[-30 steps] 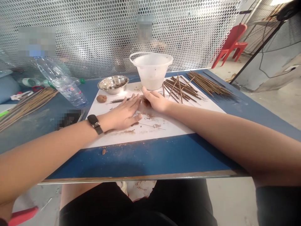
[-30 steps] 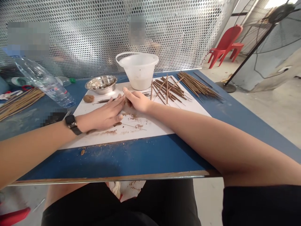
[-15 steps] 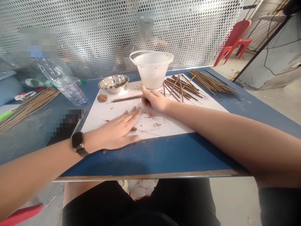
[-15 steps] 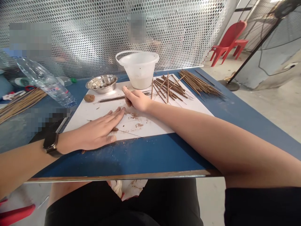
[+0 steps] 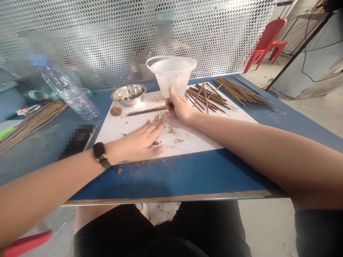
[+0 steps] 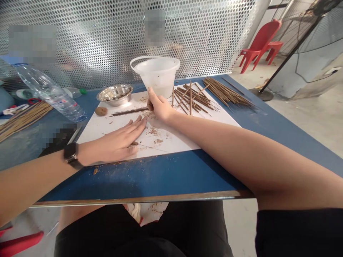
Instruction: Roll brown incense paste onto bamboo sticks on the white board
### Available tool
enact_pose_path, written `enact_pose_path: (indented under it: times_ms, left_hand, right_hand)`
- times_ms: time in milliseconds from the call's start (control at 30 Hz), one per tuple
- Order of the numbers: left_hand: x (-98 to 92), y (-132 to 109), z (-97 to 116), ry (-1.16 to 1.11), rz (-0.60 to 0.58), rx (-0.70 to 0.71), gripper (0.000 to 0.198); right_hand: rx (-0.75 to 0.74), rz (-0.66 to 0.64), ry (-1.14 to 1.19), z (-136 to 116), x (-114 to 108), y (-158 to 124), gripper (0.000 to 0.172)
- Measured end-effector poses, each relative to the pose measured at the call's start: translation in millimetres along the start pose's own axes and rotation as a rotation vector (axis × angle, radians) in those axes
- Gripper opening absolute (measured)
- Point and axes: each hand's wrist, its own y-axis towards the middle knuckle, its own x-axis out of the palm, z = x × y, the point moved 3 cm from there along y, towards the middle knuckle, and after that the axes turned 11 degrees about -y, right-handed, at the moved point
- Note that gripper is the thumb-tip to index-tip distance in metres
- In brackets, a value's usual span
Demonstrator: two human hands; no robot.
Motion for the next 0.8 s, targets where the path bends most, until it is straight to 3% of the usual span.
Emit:
enact_pose_path:
  times_ms: [133,233,500,567,667,800]
  left_hand:
    - [6.9,-31,13,0.038,-0.04,-0.054,0.119]
    - [7.5,-31,13,0.065,-0.033,-0.046,0.118]
    - [-7.8,47,-11,0.017,0.075,-0.055,0.119]
    - [-9.7,57,-12,0.013,0.105,-0.042,0.117]
    - [-6.5,44,-5,0.003,0.076,-0.041,0.118]
    - [2.8,-3,18,-0.043,-0.047,-0.003,0.123]
  right_hand:
    - [-0.036,-0.022,-0.043,-1,0,-2,0.083]
    - [-0.061,-0.009,-0.056,0,0,-1,0.084]
    - [-0.027,0.044,0.003,0,1,2,0.081]
    - [-0.011,0.072,0.031,0,0,2,0.079]
    - [-0.003,0.095,0.039,1,0,2,0.079]
    - [-0.021,0.085,0.02,2,0,3,0.078]
